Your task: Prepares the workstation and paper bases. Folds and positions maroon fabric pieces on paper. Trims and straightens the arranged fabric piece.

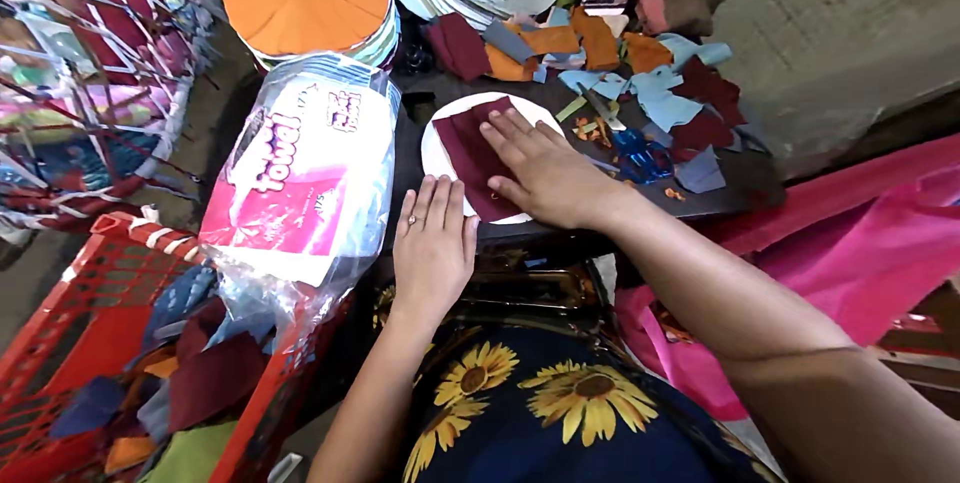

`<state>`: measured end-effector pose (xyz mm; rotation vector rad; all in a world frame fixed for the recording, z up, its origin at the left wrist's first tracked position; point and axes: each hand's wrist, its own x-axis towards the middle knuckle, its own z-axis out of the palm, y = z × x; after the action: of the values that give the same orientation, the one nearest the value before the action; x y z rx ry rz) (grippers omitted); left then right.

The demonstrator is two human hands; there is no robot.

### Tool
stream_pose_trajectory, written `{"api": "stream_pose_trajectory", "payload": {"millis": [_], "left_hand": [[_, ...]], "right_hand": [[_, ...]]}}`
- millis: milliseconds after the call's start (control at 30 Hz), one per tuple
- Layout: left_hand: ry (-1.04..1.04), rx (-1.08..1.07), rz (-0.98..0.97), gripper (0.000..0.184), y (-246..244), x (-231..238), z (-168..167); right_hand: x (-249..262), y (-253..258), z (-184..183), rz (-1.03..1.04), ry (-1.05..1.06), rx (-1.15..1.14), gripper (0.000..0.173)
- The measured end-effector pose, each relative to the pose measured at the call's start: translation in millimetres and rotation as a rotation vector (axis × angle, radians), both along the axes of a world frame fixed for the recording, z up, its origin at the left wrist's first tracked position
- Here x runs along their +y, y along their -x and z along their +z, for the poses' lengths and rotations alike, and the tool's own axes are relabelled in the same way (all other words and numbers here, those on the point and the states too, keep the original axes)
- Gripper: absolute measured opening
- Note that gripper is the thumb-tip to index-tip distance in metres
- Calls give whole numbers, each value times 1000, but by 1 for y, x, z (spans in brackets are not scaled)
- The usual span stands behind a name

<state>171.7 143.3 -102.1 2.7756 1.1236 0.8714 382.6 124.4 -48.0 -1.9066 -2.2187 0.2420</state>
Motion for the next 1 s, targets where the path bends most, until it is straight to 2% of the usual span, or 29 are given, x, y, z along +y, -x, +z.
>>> {"api": "stream_pose_trajectory", "payload": {"millis": [100, 400, 600, 700, 800, 900, 1000], "left_hand": [[-47, 30, -2, 48, 0, -1, -4], [-56, 25, -23, 47, 1, 2, -5], [-71, 5, -23, 44, 1, 2, -5], [-69, 10, -27, 45, 1, 2, -5], [-70, 8, -30, 45, 1, 2, -6], [-71, 14, -35, 44, 1, 2, -4], [-44, 40, -36, 44, 2, 2, -3]], "right_hand": [[1, 6, -12, 8, -10, -16, 69], [5, 15, -11, -3, 47, -37, 65], [6, 10, -11, 14, 28, -46, 72], [-6, -2, 4, -52, -75, 91, 69], [-38, -13, 9, -176, -253, 184, 59], [-73, -8, -20, -135, -380, 129, 49], [-98, -1, -61, 8, -442, 24, 51]]}}
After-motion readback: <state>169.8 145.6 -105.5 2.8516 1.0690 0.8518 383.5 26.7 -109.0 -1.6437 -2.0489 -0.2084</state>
